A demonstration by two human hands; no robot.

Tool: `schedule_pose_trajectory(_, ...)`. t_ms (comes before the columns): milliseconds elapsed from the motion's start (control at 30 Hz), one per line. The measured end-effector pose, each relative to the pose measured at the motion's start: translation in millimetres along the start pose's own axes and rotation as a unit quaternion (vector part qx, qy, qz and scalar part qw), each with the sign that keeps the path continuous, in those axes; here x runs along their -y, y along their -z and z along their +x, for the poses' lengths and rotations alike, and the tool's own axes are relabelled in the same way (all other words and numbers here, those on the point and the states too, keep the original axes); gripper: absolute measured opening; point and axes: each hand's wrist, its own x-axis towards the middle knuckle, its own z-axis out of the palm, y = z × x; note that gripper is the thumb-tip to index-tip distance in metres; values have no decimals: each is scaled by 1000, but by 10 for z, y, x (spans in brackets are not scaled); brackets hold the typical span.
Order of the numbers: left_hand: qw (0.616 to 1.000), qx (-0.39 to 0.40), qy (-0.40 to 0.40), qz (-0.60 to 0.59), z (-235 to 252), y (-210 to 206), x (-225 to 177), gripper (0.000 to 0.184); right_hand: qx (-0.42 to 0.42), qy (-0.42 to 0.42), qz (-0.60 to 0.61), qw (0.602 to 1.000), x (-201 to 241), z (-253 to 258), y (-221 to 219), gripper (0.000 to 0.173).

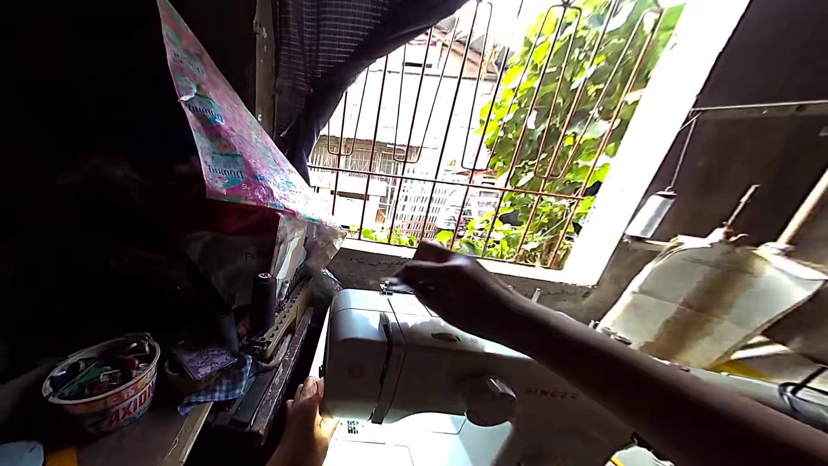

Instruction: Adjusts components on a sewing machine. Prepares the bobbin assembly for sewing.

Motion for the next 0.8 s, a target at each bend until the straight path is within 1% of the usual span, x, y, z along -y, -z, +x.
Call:
schedule_pose_trajectory(100,1000,1,0,-1,-18,25,-37,50,77,12,-49,996,-66,47,-93,15)
schedule_pose_trajectory(167,1000,14,13,0,-18,45,-63,50,96,41,-71,992,-107,70,-93,15)
schedule_pose_trajectory(233,1000,18,6,-11,-4,37,-22,50,106,81,-89,987,-140,98,-80,12)
schedule_pose_trajectory(300,999,10,-19,-30,13,-8,67,50,101,132,-101,981,-171,130,-89,6)
schedule_pose_trajectory(367,999,20,-19,-42,23,-12,109,50,84,179,-94,976,-199,169,-112,6)
schedule_pose_trajectory(400,998,29,-16,-47,24,-1,119,50,81,188,-90,975,-207,184,-120,6)
schedule_pose_trajectory(467,997,44,-20,-56,20,17,158,52,92,176,-86,976,-188,196,-122,5)
schedule_pose_trajectory(533,996,48,-33,-65,14,32,200,54,113,125,-75,983,-142,186,-111,5)
schedule_pose_trajectory(600,996,59,-24,-63,10,75,173,54,126,68,-41,989,-115,166,-100,6)
schedule_pose_trajectory(700,997,58,-28,-48,13,94,167,55,107,24,16,994,-91,121,-114,8)
schedule_pose_trajectory(800,996,74,-16,-47,41,118,170,58,103,-3,49,993,63,73,-68,8)
